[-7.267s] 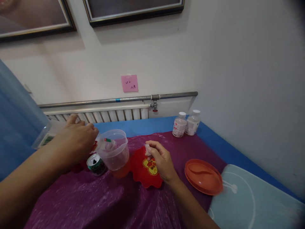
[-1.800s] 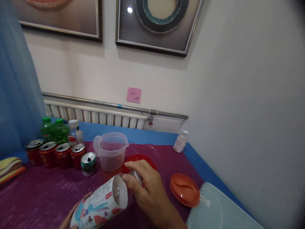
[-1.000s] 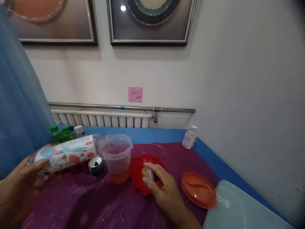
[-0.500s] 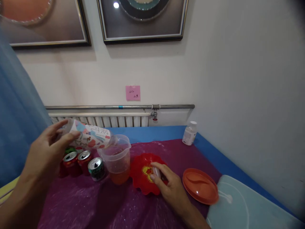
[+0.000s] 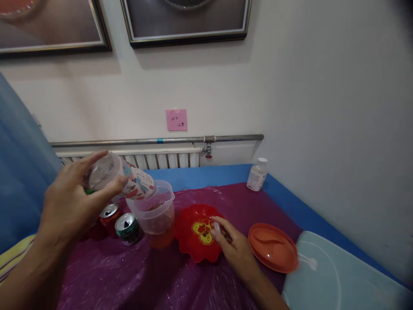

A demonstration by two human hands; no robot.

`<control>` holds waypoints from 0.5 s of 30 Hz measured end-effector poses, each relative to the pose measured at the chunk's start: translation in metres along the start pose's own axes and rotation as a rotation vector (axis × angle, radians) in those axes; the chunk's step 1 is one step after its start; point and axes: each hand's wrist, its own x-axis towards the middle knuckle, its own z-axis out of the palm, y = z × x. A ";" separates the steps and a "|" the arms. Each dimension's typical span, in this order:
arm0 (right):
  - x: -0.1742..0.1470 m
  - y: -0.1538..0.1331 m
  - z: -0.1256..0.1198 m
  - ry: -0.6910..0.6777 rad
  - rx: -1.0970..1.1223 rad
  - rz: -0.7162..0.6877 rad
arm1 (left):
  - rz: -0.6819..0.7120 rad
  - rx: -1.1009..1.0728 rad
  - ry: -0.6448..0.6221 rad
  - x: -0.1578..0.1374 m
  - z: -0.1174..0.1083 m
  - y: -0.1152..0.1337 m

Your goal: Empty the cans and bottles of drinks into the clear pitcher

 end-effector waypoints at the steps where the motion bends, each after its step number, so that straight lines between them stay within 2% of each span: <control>1: 0.000 0.001 0.000 0.002 0.006 0.009 | 0.012 0.012 -0.007 0.000 0.001 0.000; 5: 0.001 0.003 0.000 0.003 0.092 0.055 | 0.046 0.001 -0.013 0.005 0.007 -0.004; 10: 0.001 0.002 0.000 -0.007 0.277 0.155 | 0.079 0.102 -0.026 0.013 0.019 -0.003; 15: 0.001 0.001 -0.001 -0.032 0.370 0.215 | 0.076 0.075 -0.042 0.013 0.025 -0.005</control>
